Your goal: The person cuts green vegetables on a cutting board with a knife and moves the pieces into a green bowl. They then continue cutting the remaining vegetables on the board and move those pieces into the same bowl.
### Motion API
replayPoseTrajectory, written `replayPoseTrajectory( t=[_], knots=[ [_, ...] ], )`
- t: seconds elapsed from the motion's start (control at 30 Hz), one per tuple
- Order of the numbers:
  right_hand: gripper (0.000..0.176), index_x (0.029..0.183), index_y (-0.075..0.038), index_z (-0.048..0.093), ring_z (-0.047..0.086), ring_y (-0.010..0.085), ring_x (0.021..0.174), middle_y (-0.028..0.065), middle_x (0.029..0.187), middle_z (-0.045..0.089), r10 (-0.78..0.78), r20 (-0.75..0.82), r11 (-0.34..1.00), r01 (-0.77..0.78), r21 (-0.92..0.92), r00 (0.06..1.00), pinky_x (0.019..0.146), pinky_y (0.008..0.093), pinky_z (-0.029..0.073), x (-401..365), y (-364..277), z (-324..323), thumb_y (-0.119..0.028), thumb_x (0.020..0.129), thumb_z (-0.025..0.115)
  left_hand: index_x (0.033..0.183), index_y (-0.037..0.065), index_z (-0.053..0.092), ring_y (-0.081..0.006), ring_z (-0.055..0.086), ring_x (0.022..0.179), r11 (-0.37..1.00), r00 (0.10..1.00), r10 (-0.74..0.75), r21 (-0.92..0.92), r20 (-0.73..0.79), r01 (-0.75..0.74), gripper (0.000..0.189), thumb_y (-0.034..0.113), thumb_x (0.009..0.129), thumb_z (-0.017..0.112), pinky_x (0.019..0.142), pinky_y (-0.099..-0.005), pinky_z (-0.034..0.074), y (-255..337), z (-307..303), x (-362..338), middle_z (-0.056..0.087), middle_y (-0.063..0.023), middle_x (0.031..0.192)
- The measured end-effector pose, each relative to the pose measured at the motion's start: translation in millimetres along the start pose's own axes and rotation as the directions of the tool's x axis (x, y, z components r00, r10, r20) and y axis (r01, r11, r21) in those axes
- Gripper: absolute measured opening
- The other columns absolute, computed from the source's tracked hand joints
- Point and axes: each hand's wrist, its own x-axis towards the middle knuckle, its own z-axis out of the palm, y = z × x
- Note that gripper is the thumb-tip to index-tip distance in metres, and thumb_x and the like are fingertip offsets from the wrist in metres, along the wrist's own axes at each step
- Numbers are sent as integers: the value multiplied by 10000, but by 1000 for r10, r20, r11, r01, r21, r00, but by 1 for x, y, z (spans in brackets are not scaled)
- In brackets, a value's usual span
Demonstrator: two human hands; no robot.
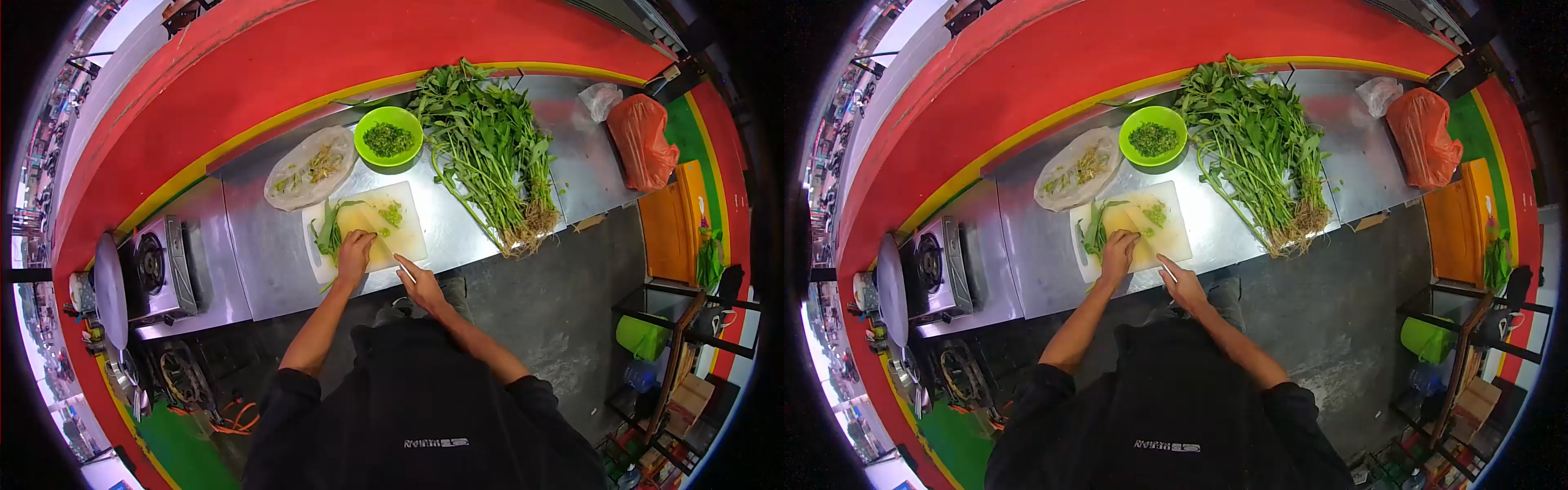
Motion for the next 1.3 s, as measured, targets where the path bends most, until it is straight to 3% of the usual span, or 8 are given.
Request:
replayPoseTrajectory(
  t=[0.23, 0.57, 0.83, 0.97, 1.3],
  knots=[
    [456, 1494, -119, 559, 623, 466, 1254, 283, 1316, 666, -164, -71, 986, 166, 21, 984, 1040, 471, 515, 12, 4, 6, -273, 1066, 589, 1028, 15, 782, -346, 664, 936, 1000, 1000, 5, 1, -7, -5, 148, 36, 896, 720, 836, -437, 537, 3, -2, 1, 706, -135, 984],
    [448, 1478, -121, 575, 623, 484, 1229, 304, 1277, 672, -32, -18, 999, 32, 2, 999, 1019, 482, 523, 5, 3, 4, -267, 1055, 608, 1019, -1, 766, -361, 662, 924, 1000, 1000, 14, -24, 5, -14, 131, 50, 912, 713, 837, -437, 535, 0, -2, 3, 696, -150, 973],
    [455, 1494, -136, 555, 636, 483, 1212, 288, 1287, 674, -154, -87, 988, 156, 17, 984, 1009, 485, 529, 11, 6, 11, -270, 1062, 600, 1032, 4, 775, -332, 668, 922, 999, 999, 35, -9, -21, -35, 148, 29, 895, 726, 834, -440, 539, 2, -3, -1, 696, -132, 976],
    [447, 1487, -132, 561, 640, 481, 1202, 294, 1281, 672, -40, -13, 999, 40, 20, 999, 999, 494, 532, 0, 1, 3, -272, 1064, 596, 1038, 3, 776, -343, 667, 934, 1000, 1000, 15, 0, 5, -15, 151, 36, 900, 724, 848, -439, 539, 0, 0, 1, 705, -140, 998],
    [449, 1482, -121, 567, 636, 476, 1217, 293, 1286, 671, -123, -63, 992, 124, 3, 990, 1015, 491, 528, 15, 10, 10, -251, 1055, 611, 1033, 2, 775, -350, 663, 945, 1000, 1000, -7, -8, 23, 7, 135, 43, 919, 715, 851, -438, 538, 0, -2, 1, 702, -147, 998]
  ],
)
